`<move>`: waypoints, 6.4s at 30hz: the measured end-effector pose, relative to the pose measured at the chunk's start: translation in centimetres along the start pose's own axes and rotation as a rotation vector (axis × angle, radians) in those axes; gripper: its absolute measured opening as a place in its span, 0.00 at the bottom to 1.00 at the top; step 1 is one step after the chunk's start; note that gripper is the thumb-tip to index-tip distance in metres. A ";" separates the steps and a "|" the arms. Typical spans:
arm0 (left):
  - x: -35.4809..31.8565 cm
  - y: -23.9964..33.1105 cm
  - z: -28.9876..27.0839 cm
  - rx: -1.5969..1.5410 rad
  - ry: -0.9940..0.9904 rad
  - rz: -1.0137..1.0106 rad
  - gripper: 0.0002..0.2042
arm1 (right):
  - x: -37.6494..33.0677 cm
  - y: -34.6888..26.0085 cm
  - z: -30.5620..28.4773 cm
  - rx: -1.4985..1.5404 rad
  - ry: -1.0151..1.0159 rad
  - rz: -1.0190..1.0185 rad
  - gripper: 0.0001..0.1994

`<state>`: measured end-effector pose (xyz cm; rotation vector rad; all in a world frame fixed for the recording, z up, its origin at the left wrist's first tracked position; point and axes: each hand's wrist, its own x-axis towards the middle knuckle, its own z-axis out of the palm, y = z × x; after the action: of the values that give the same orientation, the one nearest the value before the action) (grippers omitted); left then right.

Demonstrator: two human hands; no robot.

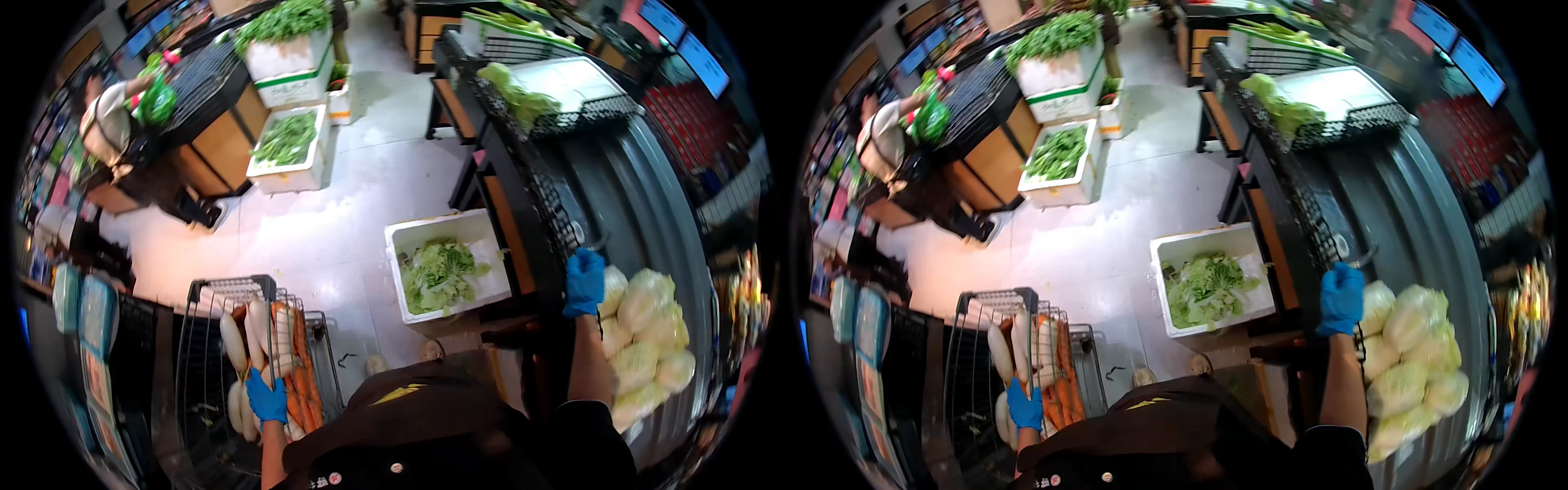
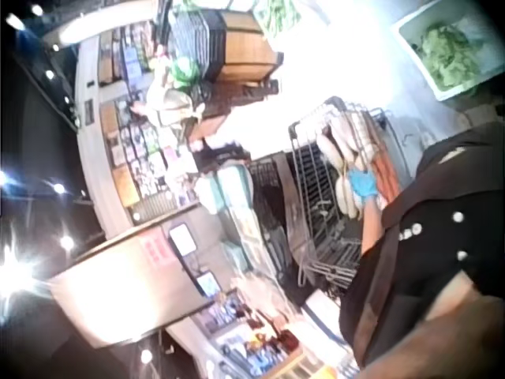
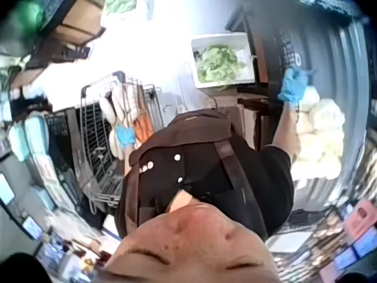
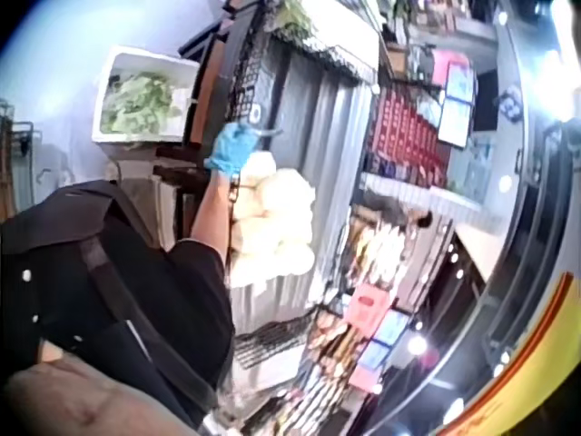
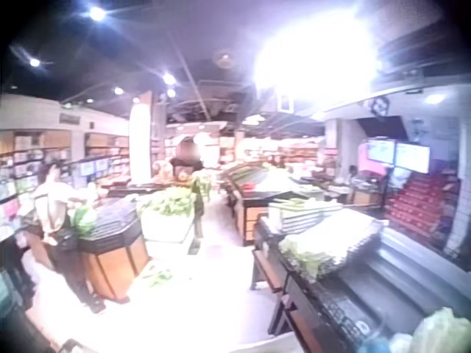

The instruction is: The person transfers radishes and carrots from a shopping cart onto a produce display shelf by hand.

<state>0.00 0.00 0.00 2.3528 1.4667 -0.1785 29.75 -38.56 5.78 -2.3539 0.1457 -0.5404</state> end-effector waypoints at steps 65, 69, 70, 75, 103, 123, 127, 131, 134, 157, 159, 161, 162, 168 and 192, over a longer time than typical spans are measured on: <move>-19.6 0.5 10.2 -0.118 -1.067 0.620 0.25 | -30.8 3.3 -1.1 -0.322 -1.198 -0.581 0.18; -18.7 -1.1 10.5 -0.723 -1.545 0.423 0.29 | -31.4 4.4 -2.5 -0.479 -1.266 -0.599 0.17; -17.6 -1.1 10.2 -0.694 -1.530 0.408 0.30 | -31.4 4.8 -2.8 -0.500 -1.269 -0.590 0.17; -14.7 -5.8 12.7 -0.660 -1.132 0.206 0.21 | -29.8 4.1 -0.4 -0.633 -1.404 -0.538 0.28; -14.0 2.9 11.4 -0.840 -0.561 0.165 0.34 | -39.9 11.5 14.5 -0.418 -0.893 -0.272 0.14; -19.8 9.3 -2.1 -1.157 -1.094 0.503 0.32 | -24.6 6.0 -13.6 1.036 -0.468 0.330 0.17; -17.8 11.7 1.7 -1.558 -2.270 0.651 0.32 | -25.0 5.7 -18.6 1.088 -0.320 0.331 0.18; -27.6 21.1 0.6 -1.042 -1.853 0.886 0.33 | -25.6 8.7 -23.0 1.145 -0.075 0.440 0.20; -35.0 26.0 4.8 -0.839 -1.764 1.003 0.28 | -26.3 12.5 -25.7 1.119 0.186 0.645 0.22; -35.3 26.5 8.9 -0.432 -1.122 1.389 0.14 | -23.9 21.3 -21.7 0.105 -0.180 1.027 0.33; -31.7 24.8 7.6 -0.696 -1.027 1.380 0.12 | -24.2 21.2 -22.4 0.058 -0.217 1.007 0.34; -28.3 22.6 6.3 -0.786 -0.897 1.280 0.11 | -24.5 20.8 -23.6 0.045 -0.231 0.978 0.34; -26.1 21.2 6.4 -0.799 -0.840 1.204 0.11 | -24.5 20.8 -24.3 0.064 -0.236 0.961 0.35; -10.5 8.7 8.5 -0.689 -0.621 0.664 0.10 | -23.2 21.7 -25.0 -0.129 -0.110 0.965 0.46; -11.0 -13.5 10.8 0.096 -0.605 0.143 0.35 | -35.7 5.8 1.3 -0.779 -1.641 -0.364 0.28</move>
<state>-16.10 -7.88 -10.01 2.1819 1.0091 -0.8525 -1.76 -33.15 -11.14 -2.7364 -0.9611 1.6050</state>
